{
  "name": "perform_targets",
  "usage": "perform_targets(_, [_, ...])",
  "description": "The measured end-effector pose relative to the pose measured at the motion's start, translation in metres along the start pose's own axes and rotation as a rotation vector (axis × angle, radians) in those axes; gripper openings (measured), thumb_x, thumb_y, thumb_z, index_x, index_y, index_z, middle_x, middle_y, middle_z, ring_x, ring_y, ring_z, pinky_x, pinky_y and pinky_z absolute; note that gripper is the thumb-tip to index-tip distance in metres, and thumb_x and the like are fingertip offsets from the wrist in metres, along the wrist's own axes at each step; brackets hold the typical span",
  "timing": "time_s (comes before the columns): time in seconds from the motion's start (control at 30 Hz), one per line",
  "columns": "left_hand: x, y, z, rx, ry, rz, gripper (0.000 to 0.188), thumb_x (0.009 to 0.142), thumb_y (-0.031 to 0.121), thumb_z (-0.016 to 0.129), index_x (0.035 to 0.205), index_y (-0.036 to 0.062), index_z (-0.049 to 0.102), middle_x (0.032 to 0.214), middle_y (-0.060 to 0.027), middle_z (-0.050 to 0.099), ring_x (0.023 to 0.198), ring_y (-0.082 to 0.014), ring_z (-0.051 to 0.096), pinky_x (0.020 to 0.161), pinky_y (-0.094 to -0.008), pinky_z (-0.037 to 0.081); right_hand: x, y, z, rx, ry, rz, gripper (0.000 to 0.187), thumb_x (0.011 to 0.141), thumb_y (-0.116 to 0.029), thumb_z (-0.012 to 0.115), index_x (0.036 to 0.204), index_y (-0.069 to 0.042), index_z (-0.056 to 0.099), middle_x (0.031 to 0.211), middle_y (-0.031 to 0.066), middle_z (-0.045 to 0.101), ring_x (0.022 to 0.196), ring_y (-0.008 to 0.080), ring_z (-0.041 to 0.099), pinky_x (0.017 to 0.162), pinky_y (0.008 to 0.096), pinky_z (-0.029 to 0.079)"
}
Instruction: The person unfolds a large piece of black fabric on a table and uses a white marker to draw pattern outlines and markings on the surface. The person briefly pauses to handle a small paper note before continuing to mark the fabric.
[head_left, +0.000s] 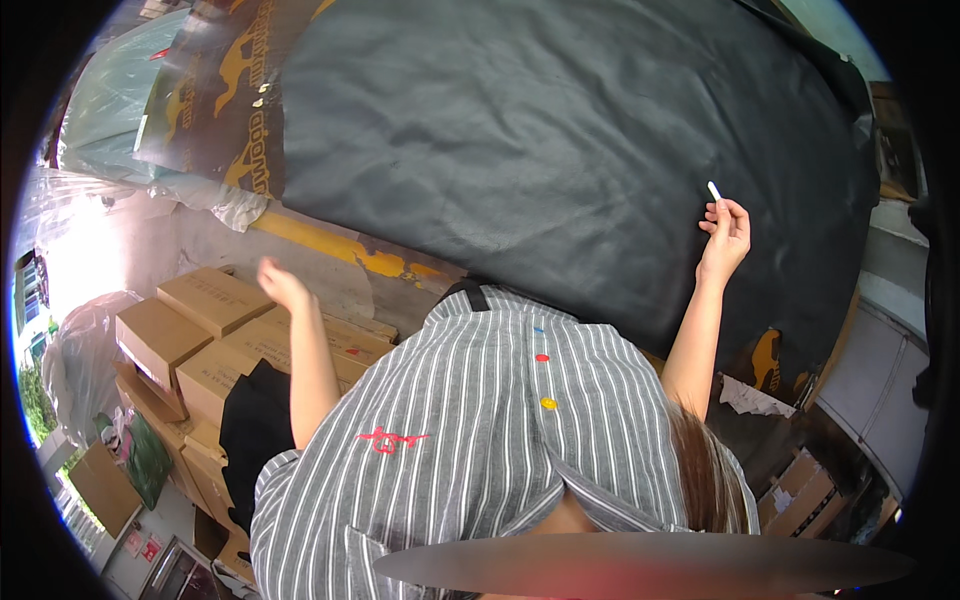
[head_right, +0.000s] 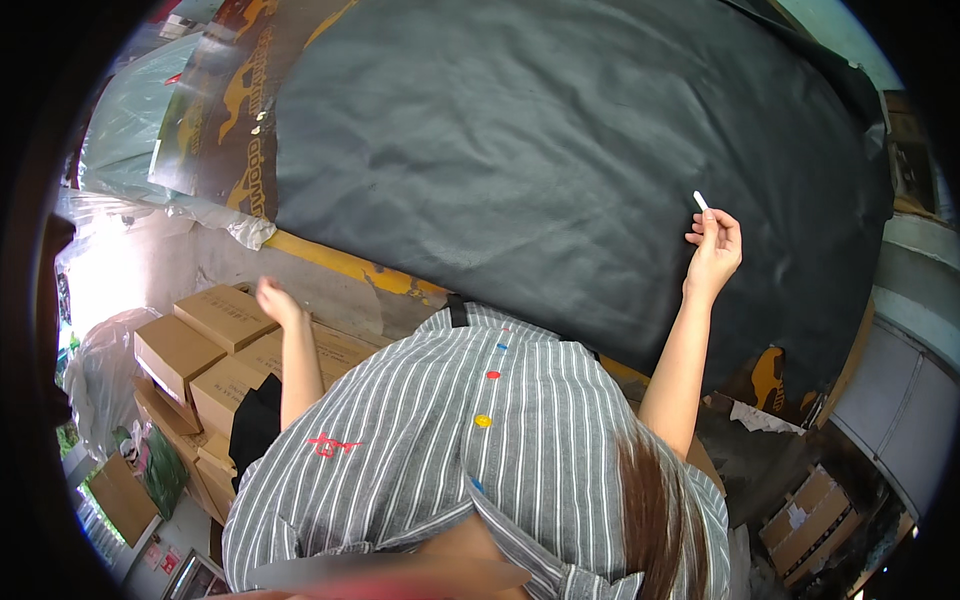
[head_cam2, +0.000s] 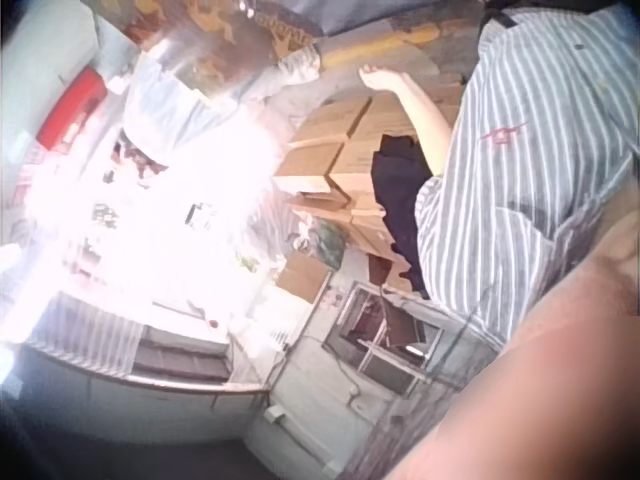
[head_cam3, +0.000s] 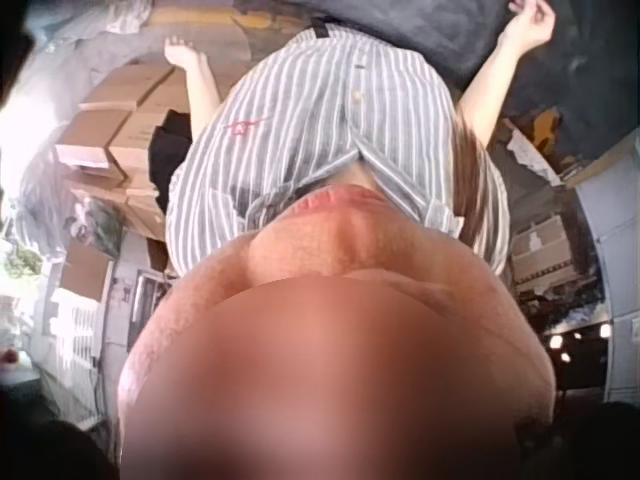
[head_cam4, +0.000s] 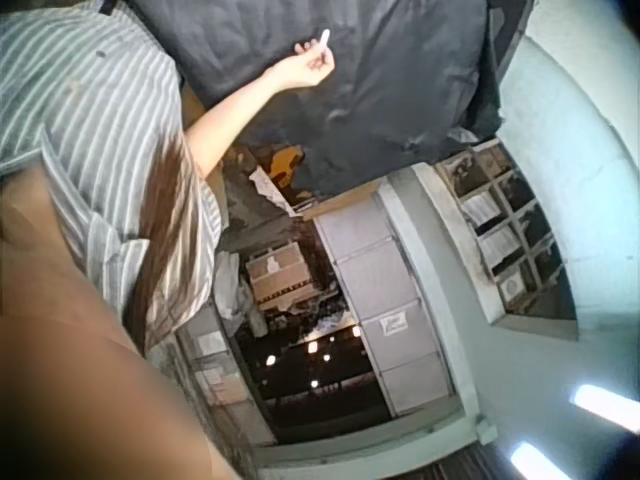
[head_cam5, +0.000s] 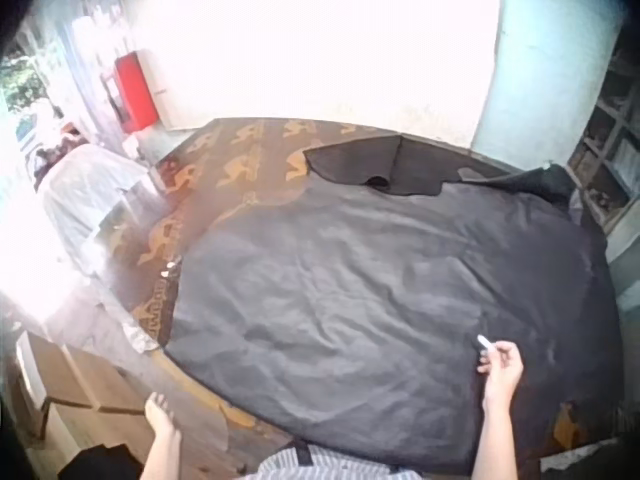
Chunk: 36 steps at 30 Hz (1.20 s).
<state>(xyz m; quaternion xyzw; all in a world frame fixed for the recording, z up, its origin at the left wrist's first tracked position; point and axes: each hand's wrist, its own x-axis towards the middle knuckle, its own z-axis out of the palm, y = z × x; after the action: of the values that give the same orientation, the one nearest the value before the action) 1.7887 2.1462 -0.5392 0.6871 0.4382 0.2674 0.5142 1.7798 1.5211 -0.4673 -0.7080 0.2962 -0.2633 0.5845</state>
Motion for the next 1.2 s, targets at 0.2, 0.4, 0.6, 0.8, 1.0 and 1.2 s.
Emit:
perform_targets(0.2, [0.092, 0.107, 0.092, 0.176, -0.281, 0.58, 0.036, 0.101, 0.029, 0.054, 0.12, 0.0008, 0.067, 0.126, -0.0156, 0.061, 0.117, -0.0275, 0.058, 0.1, -0.0332, 0.043, 0.002, -0.012, 0.031, 0.182, -0.113, 0.048, 0.012, 0.095, -0.007, 0.064, 0.105, -0.001, 0.061, 0.091, 0.0089, 0.068, 0.074, 0.0107, 0.064, 0.065, 0.0229, 0.055])
perform_targets(0.4, [0.14, 0.131, 0.153, 0.755, -0.349, 0.304, 0.095, 0.088, 0.081, 0.032, 0.155, 0.013, 0.03, 0.164, -0.014, 0.02, 0.15, -0.0435, 0.012, 0.113, -0.0704, 0.001, -0.002, -0.041, 0.108, 0.253, -0.346, 0.136, 0.016, 0.095, -0.006, 0.065, 0.109, 0.001, 0.063, 0.09, 0.0096, 0.069, 0.077, 0.0129, 0.066, 0.066, 0.0251, 0.056])
perform_targets(0.6, [0.114, 0.115, 0.177, 0.978, -0.098, 0.387, 0.11, 0.08, 0.09, 0.031, 0.156, 0.0107, 0.026, 0.163, -0.0179, 0.019, 0.15, -0.0453, 0.011, 0.115, -0.0691, 0.004, 0.007, -0.053, 0.15, 0.259, -0.554, 0.163, 0.015, 0.092, -0.001, 0.068, 0.105, 0.001, 0.061, 0.096, 0.0129, 0.07, 0.087, 0.0157, 0.07, 0.068, 0.0259, 0.058])
perform_targets(0.8, [0.104, 0.12, 0.173, 1.128, -0.096, 0.403, 0.123, 0.069, 0.094, 0.046, 0.157, 0.0115, 0.024, 0.163, -0.0178, 0.019, 0.149, -0.045, 0.014, 0.115, -0.0671, 0.008, 0.004, -0.052, 0.207, 0.284, -0.816, 0.161, 0.018, 0.091, -0.005, 0.07, 0.107, 0.0, 0.063, 0.099, 0.0093, 0.07, 0.087, 0.0106, 0.067, 0.075, 0.0242, 0.055])
perform_targets(1.0, [0.119, 0.109, 0.169, 1.105, -0.079, 0.399, 0.121, 0.068, 0.093, 0.049, 0.157, 0.015, 0.024, 0.164, -0.014, 0.018, 0.15, -0.0425, 0.014, 0.116, -0.0669, 0.008, 0.04, -0.062, 0.218, -0.109, -0.695, -0.448, 0.021, 0.097, -0.026, 0.063, 0.095, -0.005, 0.063, 0.128, 0.0107, 0.064, 0.134, 0.0341, 0.047, 0.106, 0.0434, 0.041])
perform_targets(1.2, [0.122, 0.11, 0.172, 1.144, -0.052, 0.404, 0.116, 0.07, 0.093, 0.047, 0.157, 0.0184, 0.026, 0.164, -0.0109, 0.021, 0.149, -0.0409, 0.018, 0.115, -0.0659, 0.011, 0.071, -0.032, 0.186, 0.025, -0.46, -0.265, 0.015, 0.096, -0.017, 0.063, 0.093, -0.003, 0.062, 0.123, 0.0117, 0.065, 0.107, 0.0265, 0.062, 0.089, 0.035, 0.049])
